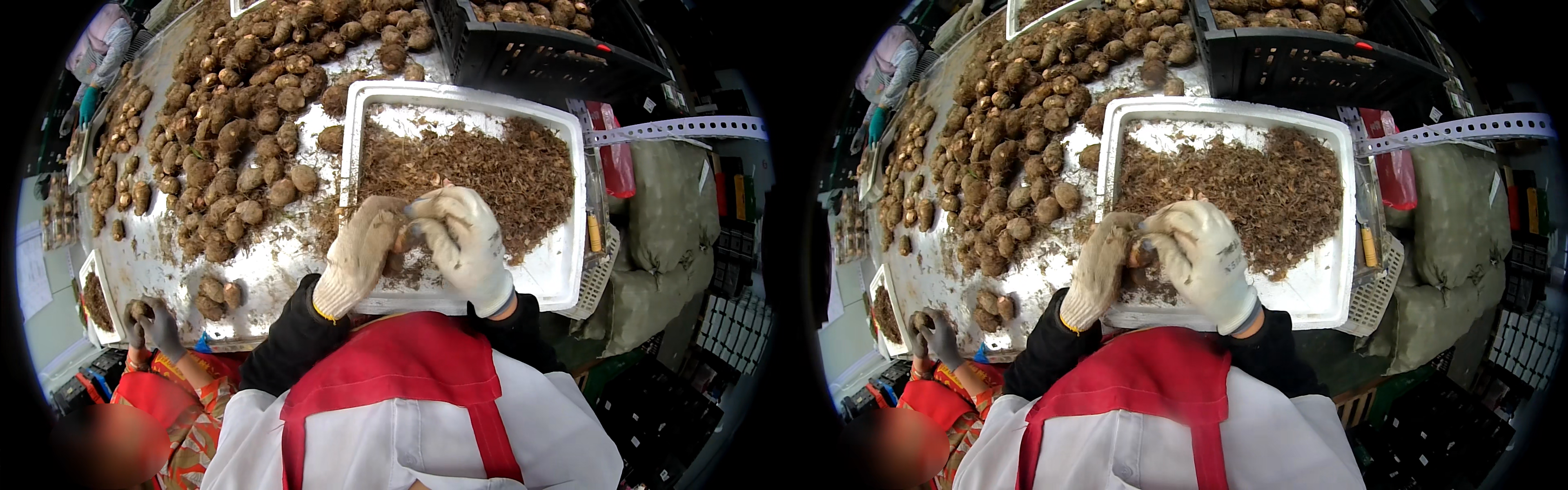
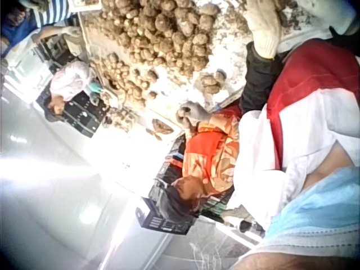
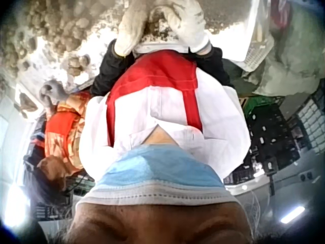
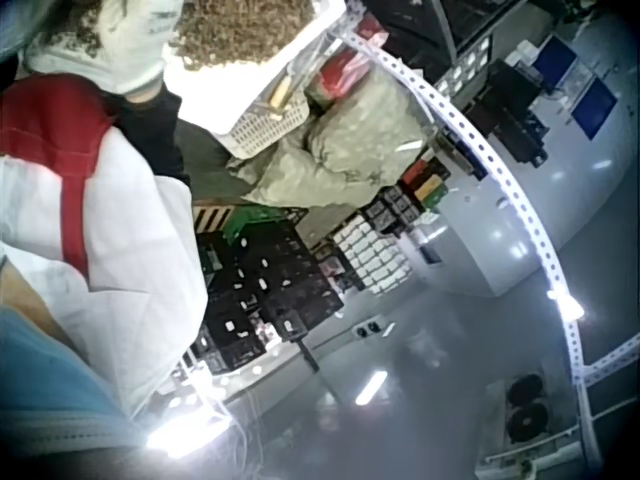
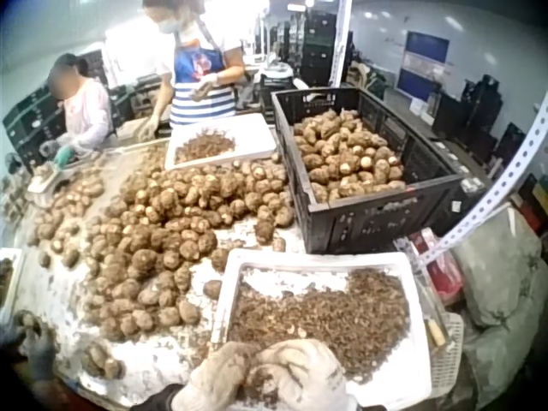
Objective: The person peels taro roots by hand, removing the outer skin and dirt. They pick up each root from a large pile on a metal table, rub the surface to clean it, and place the peeled root into a black crate. The process is repetitive and manual, with no tools used.
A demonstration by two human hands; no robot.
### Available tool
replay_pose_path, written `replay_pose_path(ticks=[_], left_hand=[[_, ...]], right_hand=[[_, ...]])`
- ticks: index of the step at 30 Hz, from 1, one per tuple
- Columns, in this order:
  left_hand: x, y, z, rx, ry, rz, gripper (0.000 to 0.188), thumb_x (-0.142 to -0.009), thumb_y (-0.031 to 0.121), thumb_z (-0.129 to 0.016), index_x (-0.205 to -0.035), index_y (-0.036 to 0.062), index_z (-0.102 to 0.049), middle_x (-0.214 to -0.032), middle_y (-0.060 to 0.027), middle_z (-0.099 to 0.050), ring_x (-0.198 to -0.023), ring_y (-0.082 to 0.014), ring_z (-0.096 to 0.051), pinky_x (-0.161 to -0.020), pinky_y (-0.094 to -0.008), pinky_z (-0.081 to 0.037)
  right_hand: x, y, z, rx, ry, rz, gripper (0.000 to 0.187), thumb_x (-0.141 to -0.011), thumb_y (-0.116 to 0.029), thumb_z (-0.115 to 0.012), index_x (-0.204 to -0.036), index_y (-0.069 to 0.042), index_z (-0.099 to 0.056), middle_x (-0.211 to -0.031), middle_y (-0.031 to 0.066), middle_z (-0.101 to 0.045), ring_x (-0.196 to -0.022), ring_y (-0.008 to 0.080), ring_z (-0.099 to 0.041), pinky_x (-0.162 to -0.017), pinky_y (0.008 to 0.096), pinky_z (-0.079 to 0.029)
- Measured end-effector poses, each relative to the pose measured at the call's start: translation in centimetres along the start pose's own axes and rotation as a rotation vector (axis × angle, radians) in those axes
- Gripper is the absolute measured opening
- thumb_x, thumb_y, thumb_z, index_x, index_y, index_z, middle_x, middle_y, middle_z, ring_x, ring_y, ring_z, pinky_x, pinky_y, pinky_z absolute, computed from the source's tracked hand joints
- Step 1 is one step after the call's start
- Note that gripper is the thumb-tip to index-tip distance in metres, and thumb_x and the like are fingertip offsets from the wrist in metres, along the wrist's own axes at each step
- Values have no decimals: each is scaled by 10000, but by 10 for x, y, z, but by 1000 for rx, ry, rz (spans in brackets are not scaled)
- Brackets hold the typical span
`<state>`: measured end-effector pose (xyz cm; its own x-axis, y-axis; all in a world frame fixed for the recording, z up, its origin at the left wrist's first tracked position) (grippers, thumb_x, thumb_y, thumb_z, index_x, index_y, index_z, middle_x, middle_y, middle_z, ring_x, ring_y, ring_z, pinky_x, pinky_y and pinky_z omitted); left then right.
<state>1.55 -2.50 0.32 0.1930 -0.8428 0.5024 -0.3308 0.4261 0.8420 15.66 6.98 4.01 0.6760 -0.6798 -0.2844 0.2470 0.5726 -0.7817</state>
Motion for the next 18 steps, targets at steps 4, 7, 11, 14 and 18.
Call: replay_pose_path(ticks=[4, 7, 11, 14, 18], left_hand=[[11, 13, -1, 155, -127, -77, 354, -1068, 226, -479, -1349, 10, -480, -1065, -93, -620, -807, -103, -577, -656, -257, -494], [8, 15, 5, -136, -126, -332, 446, -1037, 234, -549, -1398, -9, -451, -1202, -130, -596, -967, -150, -596, -802, -283, -516], [8, 22, 3, -281, -121, -377, 565, -958, 194, -681, -1418, -27, -439, -1267, -149, -591, -1100, -204, -605, -937, -324, -512], [8, 24, 3, -405, -85, -464, 622, -886, 139, -755, -1406, -24, -454, -1269, -151, -595, -1145, -227, -604, -966, -348, -510], [10, 30, -1, -555, -9, -473, 687, -789, 91, -823, -1385, 5, -492, -1265, -139, -604, -1154, -228, -611, -984, -347, -502]], right_hand=[[4, 28, 11, -49, 150, -208, 206, -957, -146, -578, -1004, 8, -708, -921, 131, -653, -853, 265, -656, -797, 373, -523], [17, 33, 19, -126, 122, -320, 244, -975, -142, -552, -1029, 48, -695, -949, 146, -668, -827, 278, -657, -775, 346, -525], [13, 18, 13, -300, 93, -335, 266, -1009, -105, -508, -1151, 53, -668, -1037, 146, -666, -916, 251, -660, -842, 318, -519], [16, 17, 7, -448, 79, -286, 303, -1018, -85, -489, -1248, 49, -634, -1146, 141, -657, -1015, 211, -644, -921, 309, -503], [16, 21, 1, -530, 35, -298, 320, -1026, -111, -495, -1272, 49, -623, -1231, 138, -644, -1068, 200, -632, -958, 308, -489]])
Point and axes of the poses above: each hand's wrist, its own x-axis away from the middle knuckle, its own z-axis out of the back of the hand, y = z × x, the point moved 4 cm from there along -x, towards the middle knuckle
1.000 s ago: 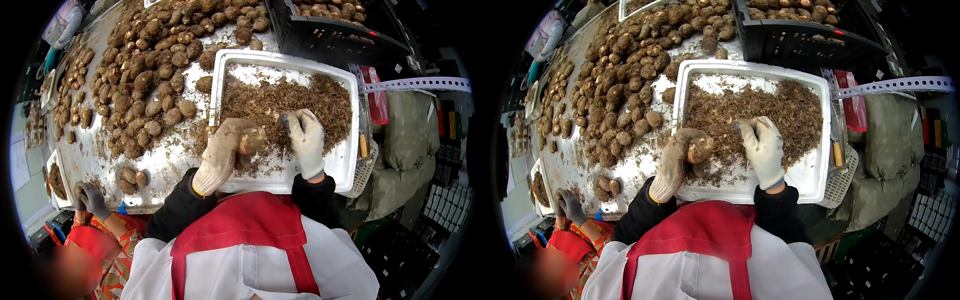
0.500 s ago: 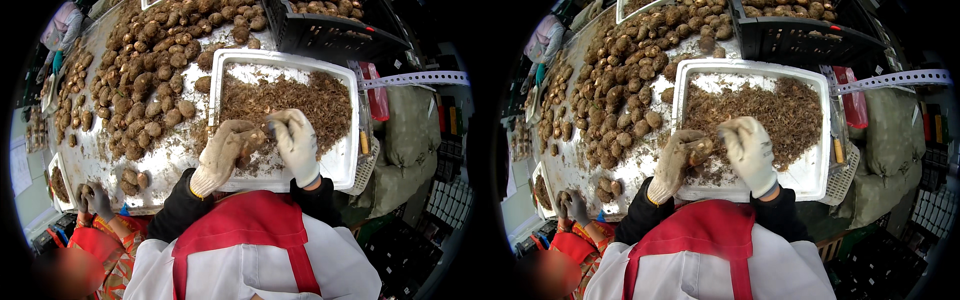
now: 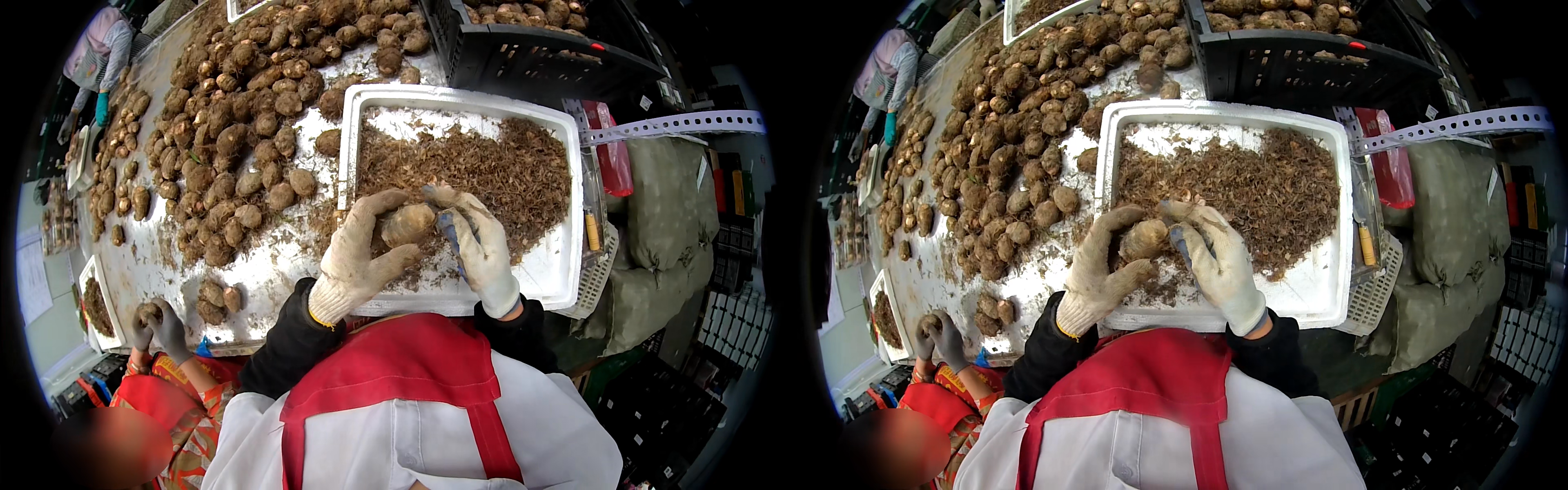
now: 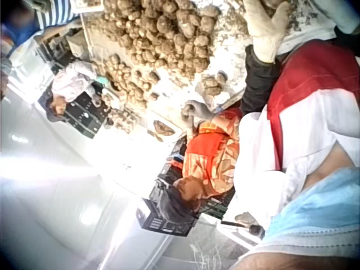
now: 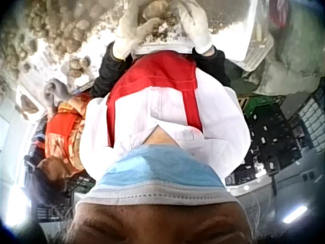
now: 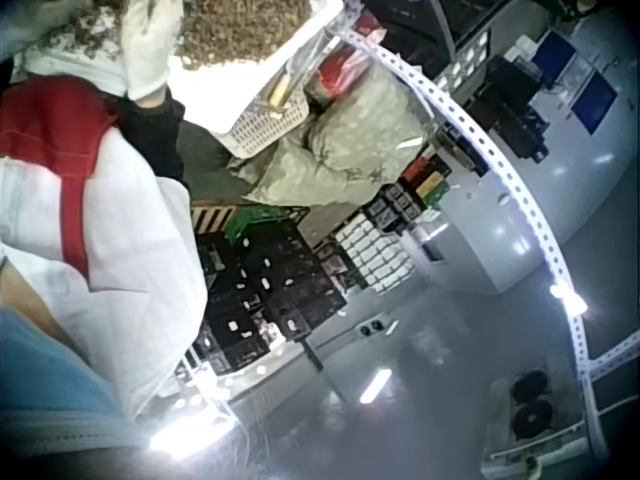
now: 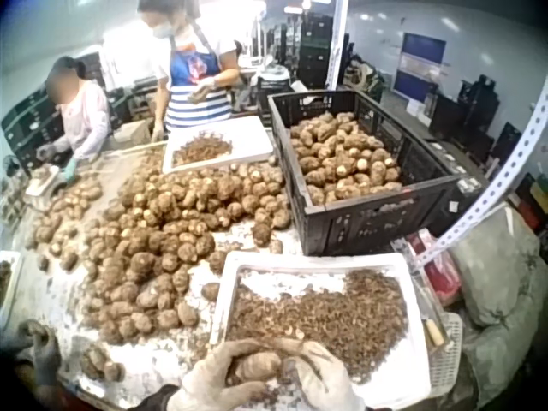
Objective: The person peels taro roots by hand, removing the outer skin and dirt. They pick up each root from a large pile on a metal table, rub the surface to clean it, and place the peeled root into a black crate. The process is repetitive and manual, with no tools used.
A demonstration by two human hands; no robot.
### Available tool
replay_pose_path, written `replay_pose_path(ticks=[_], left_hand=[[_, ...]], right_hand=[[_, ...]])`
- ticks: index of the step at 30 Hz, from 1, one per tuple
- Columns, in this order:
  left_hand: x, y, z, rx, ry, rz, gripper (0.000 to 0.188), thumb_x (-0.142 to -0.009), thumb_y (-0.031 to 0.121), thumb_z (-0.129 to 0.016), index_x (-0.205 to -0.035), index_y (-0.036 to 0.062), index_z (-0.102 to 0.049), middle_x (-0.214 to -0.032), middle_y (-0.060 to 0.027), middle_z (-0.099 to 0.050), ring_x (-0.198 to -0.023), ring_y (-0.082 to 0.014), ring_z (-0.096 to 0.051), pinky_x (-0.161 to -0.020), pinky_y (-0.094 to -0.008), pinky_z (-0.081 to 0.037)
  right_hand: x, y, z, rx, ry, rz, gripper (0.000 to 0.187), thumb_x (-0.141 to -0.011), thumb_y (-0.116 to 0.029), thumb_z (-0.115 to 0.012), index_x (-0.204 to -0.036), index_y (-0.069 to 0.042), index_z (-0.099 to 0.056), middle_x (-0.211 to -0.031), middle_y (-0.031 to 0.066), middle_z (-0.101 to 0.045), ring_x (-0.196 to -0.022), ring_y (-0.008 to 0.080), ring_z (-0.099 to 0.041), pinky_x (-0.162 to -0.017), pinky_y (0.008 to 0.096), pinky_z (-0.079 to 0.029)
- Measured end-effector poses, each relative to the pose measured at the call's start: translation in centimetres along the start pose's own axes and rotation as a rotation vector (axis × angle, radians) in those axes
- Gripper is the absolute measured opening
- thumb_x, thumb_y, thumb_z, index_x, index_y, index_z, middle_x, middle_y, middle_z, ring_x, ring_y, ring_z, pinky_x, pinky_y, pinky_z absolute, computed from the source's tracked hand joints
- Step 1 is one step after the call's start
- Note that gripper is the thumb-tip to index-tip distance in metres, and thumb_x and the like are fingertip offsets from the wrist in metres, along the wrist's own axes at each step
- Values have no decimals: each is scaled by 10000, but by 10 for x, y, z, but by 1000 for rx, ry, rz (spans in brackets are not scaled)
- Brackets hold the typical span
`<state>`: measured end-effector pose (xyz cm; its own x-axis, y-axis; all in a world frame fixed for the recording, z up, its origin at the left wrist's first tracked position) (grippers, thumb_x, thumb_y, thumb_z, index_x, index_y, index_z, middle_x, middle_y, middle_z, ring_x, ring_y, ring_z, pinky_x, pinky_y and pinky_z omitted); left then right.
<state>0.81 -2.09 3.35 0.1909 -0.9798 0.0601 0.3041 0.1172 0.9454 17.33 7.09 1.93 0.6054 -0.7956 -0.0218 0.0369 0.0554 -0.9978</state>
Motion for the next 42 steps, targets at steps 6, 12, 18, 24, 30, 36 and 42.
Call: replay_pose_path(ticks=[6, 12, 18, 24, 30, 36, 42], left_hand=[[0, 2, -4, -113, 117, -105, 568, -768, 39, -817, -1297, 6, -614, -1246, -122, -616, -1119, -232, -632, -963, -334, -509], [4, 8, -7, -14, 139, -62, 366, -845, 3, -702, -1211, -2, -687, -1184, -126, -618, -990, -194, -638, -860, -307, -524], [3, -15, -7, 236, 168, 180, 208, -996, 78, -564, -1054, -56, -712, -1007, -71, -660, -834, -106, -587, -719, -264, -480], [-2, -26, -9, 448, 87, 343, 275, -1011, 184, -601, -1165, -35, -663, -1034, -47, -655, -901, -107, -601, -805, -248, -497], [0, -14, -3, 258, -75, 246, 208, -966, 88, -642, -1131, -35, -612, -980, -70, -672, -892, -113, -621, -785, -255, -519], [5, -34, -16, 483, 34, 369, 116, -980, 102, -645, -1008, -7, -622, -898, -29, -634, -799, -65, -556, -687, -225, -465], [1, -43, -19, 500, 89, 381, 133, -1031, 107, -579, -958, 5, -624, -839, 27, -590, -757, -46, -508, -656, -207, -421]], right_hand=[[8, 5, -19, -300, -25, -128, 369, -1041, -207, -521, -1284, 51, -620, -1310, 124, -607, -1105, 201, -622, -981, 311, -480], [12, 10, -21, -159, 52, -126, 328, -1025, -175, -550, -1247, 51, -636, -1205, 111, -636, -1084, 186, -627, -949, 299, -488], [17, -3, -31, -41, 30, -81, 296, -1019, -159, -561, -1193, 61, -655, -1128, 141, -663, -1052, 206, -634, -932, 314, -493], [22, 5, -22, -205, 17, -251, 349, -1024, -192, -541, -1231, 71, -640, -1126, 160, -672, -1046, 217, -638, -927, 320, -491], [15, 12, -20, -17, 11, -90, 305, -998, -152, -566, -1202, 47, -674, -1061, 172, -657, -943, 269, -644, -871, 328, -498], [13, 7, -22, 92, 18, -59, 261, -1002, -100, -583, -1194, 45, -683, -1016, 128, -631, -847, 214, -617, -789, 329, -503], [17, 14, -17, -104, -25, -217, 329, -1059, -187, -531, -1184, 88, -663, -987, 114, -648, -874, 148, -617, -777, 258, -490]])
Point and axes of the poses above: each hand's wrist, its own x-axis away from the middle knuckle, its own z-axis out of the back of the hand, y = z × x, the point moved 4 cm from there along -x, towards the middle knuckle
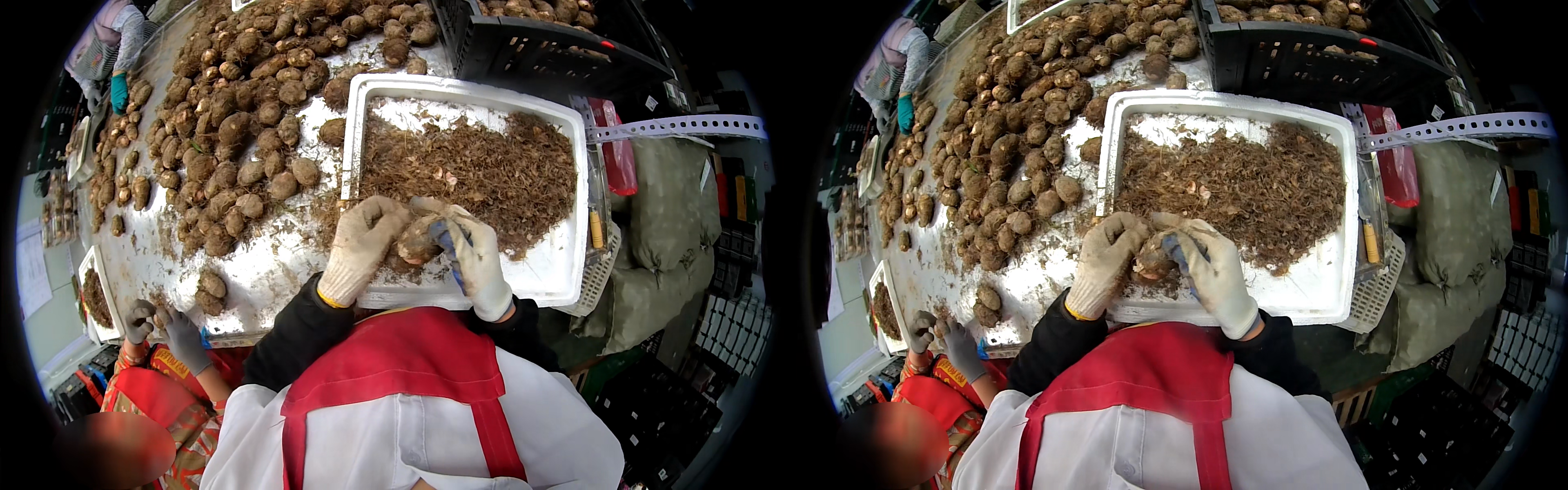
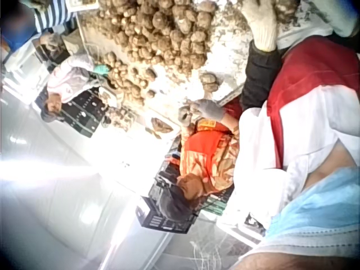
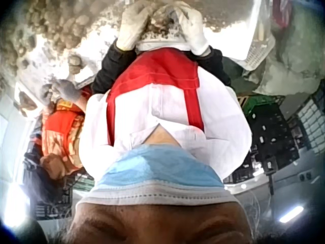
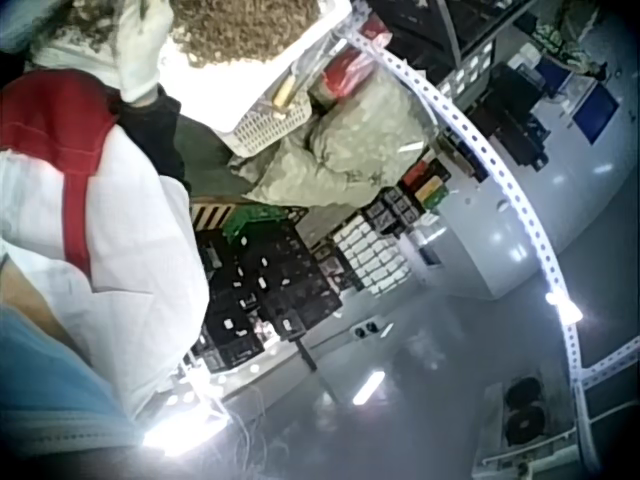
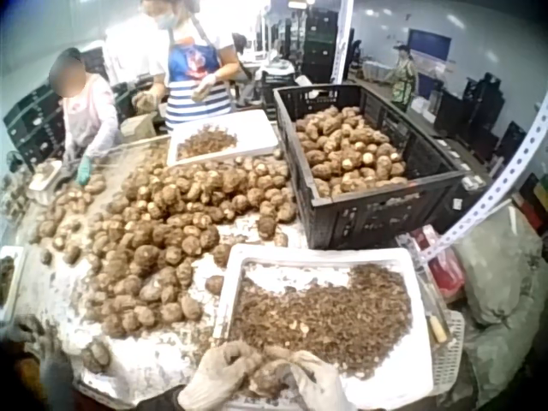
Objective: The person peels taro roots by hand, removing the outer skin and dirt. They pick up each root from a large pile on a metal table, rub the surface to clean it, and place the peeled root into a black crate. The process is repetitive and manual, with no tools used.
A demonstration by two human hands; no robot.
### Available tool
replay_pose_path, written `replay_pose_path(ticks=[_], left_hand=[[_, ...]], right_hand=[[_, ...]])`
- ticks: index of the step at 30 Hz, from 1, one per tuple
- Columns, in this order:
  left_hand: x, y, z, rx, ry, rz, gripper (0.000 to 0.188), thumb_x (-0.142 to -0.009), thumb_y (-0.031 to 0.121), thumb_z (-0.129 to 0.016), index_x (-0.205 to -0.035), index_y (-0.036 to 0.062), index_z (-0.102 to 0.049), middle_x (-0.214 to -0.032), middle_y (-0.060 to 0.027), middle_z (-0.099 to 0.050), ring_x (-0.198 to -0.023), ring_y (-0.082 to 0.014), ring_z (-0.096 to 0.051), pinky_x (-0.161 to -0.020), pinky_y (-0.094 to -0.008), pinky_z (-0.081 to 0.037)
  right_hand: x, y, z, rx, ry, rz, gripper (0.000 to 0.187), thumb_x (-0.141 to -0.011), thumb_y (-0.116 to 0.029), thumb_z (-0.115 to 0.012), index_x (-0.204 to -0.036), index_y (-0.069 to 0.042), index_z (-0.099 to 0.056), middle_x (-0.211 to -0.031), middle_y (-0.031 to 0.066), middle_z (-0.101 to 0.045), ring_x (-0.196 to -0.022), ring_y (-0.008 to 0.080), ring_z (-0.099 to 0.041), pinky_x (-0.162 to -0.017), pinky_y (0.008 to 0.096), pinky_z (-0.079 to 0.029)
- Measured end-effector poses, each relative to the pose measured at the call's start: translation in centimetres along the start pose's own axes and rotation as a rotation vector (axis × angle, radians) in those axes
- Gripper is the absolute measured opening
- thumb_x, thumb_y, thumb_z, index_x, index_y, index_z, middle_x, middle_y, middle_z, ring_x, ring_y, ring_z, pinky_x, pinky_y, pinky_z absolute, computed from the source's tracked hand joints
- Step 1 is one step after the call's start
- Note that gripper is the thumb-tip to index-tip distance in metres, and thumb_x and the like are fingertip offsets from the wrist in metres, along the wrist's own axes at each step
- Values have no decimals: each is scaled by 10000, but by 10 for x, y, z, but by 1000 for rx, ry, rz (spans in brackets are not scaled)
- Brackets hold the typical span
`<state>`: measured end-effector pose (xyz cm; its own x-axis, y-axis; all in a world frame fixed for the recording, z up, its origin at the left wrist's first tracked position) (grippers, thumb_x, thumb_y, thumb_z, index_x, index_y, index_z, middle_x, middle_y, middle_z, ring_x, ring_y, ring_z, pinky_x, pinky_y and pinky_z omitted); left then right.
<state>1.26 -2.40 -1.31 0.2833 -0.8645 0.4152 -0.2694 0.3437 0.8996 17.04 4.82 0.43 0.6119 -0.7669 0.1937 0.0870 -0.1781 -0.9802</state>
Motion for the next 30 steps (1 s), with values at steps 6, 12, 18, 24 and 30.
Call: replay_pose_path(ticks=[6, 12, 18, 24, 30], left_hand=[[6, 15, 15, 38, -193, 12, 380, -922, 127, -700, -1244, -32, -576, -1117, -77, -626, -1018, -126, -586, -863, -278, -494], [18, 38, 9, -505, -145, -338, 194, -895, 3, -676, -1083, -37, -643, -1000, -76, -669, -851, -139, -652, -753, -293, -536], [1, 30, 6, -549, 91, -57, 126, -972, 57, -624, -1062, -19, -668, -887, -59, -669, -825, -102, -625, -721, -266, -524], [2, 25, 12, -107, -148, 31, 356, -1039, 192, -563, -1311, -37, -550, -1076, -66, -651, -955, -114, -595, -830, -264, -502], [8, 30, 5, -91, -334, 55, 518, -999, 241, -637, -1399, -56, -497, -1228, -85, -611, -1118, -139, -574, -962, -281, -471]], right_hand=[[-8, -6, 2, -24, -49, 128, 386, -1075, -226, -483, -1210, 98, -646, -1122, 159, -684, -975, 199, -634, -883, 302, -492], [-11, 0, -3, 28, -32, 64, 404, -1088, -255, -462, -1231, 71, -653, -1171, 170, -693, -1001, 226, -637, -898, 322, -494], [-5, -8, -5, 54, -163, -76, 386, -1073, -230, -497, -1313, 44, -626, -1140, 104, -694, -976, 156, -618, -869, 293, -489], [-6, 1, -5, -219, -142, -7, 466, -1034, -206, -549, -1433, 33, -520, -1119, 62, -673, -947, 119, -597, -856, 264, -491], [-11, -10, -4, 30, -60, 87, 575, -1065, -341, -487, -1451, 84, -456, -1393, 177, -560, -1195, 215, -565, -1023, 330, -448]])
Point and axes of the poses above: each hand's wrist, its own x-axis away from the middle knuckle, its own z-axis out of the back of the hand, y = z × x, the point moved 4 cm from there along -x, towards the middle knuckle
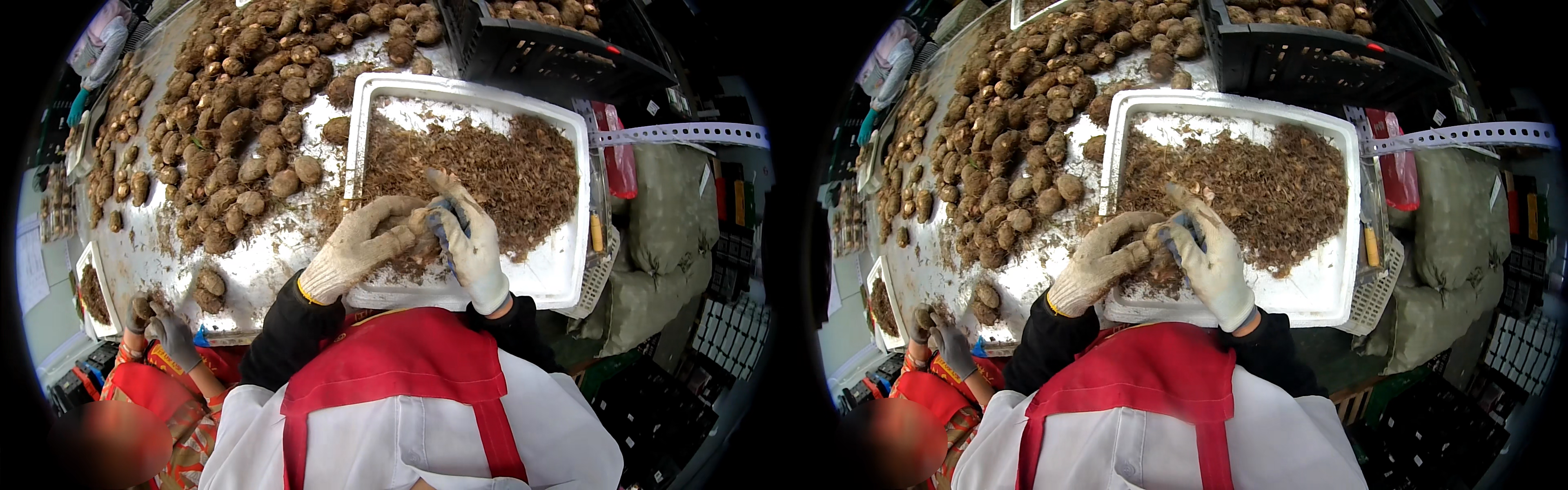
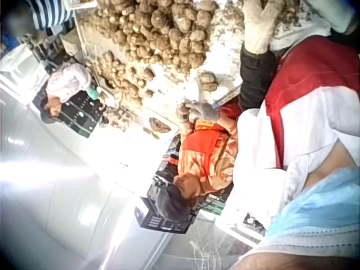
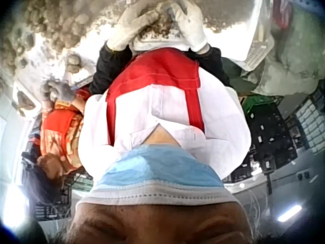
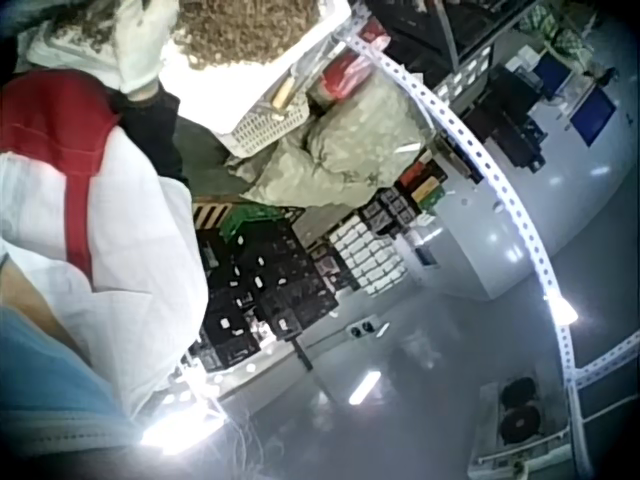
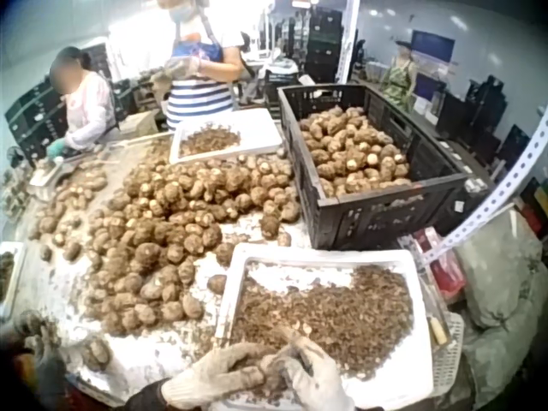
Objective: The person peels taro roots by hand, removing the outer skin and dirt. They pick up each root from a large pile on a metal table, rub the surface to clean it, and place the peeled root into a black crate. The process is repetitive and manual, with no tools used.
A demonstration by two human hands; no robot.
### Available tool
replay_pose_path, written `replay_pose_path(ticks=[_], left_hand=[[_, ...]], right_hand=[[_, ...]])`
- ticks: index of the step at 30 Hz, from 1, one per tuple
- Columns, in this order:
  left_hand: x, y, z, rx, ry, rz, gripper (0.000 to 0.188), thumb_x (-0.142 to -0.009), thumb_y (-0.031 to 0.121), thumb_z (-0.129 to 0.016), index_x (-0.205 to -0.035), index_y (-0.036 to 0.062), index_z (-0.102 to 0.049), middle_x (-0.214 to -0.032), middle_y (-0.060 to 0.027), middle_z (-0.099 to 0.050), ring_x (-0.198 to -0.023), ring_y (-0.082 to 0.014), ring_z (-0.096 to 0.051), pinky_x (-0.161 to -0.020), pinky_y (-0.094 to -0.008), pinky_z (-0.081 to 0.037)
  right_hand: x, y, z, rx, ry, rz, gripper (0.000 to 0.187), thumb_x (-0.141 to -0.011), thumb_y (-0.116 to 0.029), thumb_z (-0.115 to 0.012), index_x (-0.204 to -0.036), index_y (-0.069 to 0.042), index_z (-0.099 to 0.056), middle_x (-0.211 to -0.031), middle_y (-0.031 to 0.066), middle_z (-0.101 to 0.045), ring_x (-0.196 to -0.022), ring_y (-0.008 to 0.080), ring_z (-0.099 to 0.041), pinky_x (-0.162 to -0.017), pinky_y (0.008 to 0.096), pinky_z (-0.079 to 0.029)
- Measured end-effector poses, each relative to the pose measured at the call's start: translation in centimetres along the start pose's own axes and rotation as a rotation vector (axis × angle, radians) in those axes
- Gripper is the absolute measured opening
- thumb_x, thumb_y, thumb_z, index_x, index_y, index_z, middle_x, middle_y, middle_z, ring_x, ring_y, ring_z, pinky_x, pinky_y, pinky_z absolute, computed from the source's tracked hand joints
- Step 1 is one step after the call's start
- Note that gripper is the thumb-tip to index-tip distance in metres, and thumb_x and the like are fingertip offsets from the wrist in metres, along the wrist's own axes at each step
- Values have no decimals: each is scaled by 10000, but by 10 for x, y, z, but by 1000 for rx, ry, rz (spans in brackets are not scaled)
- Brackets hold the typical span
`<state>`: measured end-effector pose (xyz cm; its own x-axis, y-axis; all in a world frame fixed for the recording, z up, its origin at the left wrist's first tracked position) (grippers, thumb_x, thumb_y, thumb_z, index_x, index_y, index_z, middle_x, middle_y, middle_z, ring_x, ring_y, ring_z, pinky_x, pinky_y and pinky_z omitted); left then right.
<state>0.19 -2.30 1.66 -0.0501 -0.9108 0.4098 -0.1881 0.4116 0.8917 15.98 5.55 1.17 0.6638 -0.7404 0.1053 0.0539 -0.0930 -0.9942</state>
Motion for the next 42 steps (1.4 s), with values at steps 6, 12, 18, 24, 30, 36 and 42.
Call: replay_pose_path(ticks=[6, 12, 18, 24, 30, 36, 42], left_hand=[[-1, 0, -5, 172, 8, -1, 520, -990, 219, -652, -1403, -54, -495, -1267, -103, -610, -1141, -150, -581, -985, -299, -477], [-6, -7, -8, 290, 216, -83, 450, -1008, 275, -652, -1302, -58, -581, -1020, -89, -690, -926, -123, -659, -774, -258, -541], [-2, -4, 1, -292, 226, -62, 318, -1038, 295, -606, -969, -15, -596, -698, -17, -601, -607, -92, -569, -538, -260, -473], [1, -5, 1, 125, 116, -127, 259, -1044, 308, -579, -962, 62, -566, -752, 18, -518, -612, -57, -477, -493, -210, -379], [6, 14, 29, 574, 203, -294, 308, -1039, 387, -578, -1040, 79, -567, -871, -35, -593, -620, -73, -548, -435, -204, -399], [1, 27, 23, -366, 215, -280, 331, -979, 186, -644, -1269, 26, -629, -1153, -95, -647, -961, -199, -639, -850, -319, -532], [-6, 18, 25, -647, 207, -220, 210, -935, 148, -665, -1069, -9, -695, -991, -138, -678, -942, -239, -655, -844, -356, -519]], right_hand=[[5, 3, 10, -44, 72, 117, 516, -1058, -309, -496, -1452, 24, -493, -1424, 187, -558, -1139, 269, -621, -1078, 370, -452], [11, -19, -4, 464, 8, 198, 615, -879, -134, -737, -1427, 26, -509, -1236, 148, -589, -1121, 255, -622, -1007, 350, -489], [13, -10, -3, 240, 7, 94, 566, -892, -80, -705, -1416, 31, -520, -1252, 157, -613, -1173, 251, -611, -1024, 339, -466], [12, -8, -1, 74, -2, 69, 554, -903, -84, -679, -1420, 32, -519, -1267, 165, -611, -1180, 258, -604, -1047, 343, -442], [11, -9, 4, 205, -30, 124, 604, -890, -111, -700, -1443, 31, -501, -1280, 174, -604, -1197, 271, -595, -1065, 349, -429], [11, -12, -3, 290, -40, 199, 626, -876, -118, -717, -1447, 22, -501, -1283, 171, -598, -1182, 262, -604, -1052, 353, -447], [14, -6, -3, 451, -119, 147, 582, -902, -138, -698, -1427, 30, -514, -1339, 192, -585, -1193, 293, -622, -1029, 364, -477]])
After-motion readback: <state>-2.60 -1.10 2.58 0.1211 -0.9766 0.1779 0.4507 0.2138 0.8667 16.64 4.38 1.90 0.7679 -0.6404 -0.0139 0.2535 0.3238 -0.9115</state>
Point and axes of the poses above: each hand's wrist, its own x-axis away from the middle knuckle, its own z-axis out of the back of the hand, y = z × x, the point moved 4 cm from there along -x, towards the middle knuckle
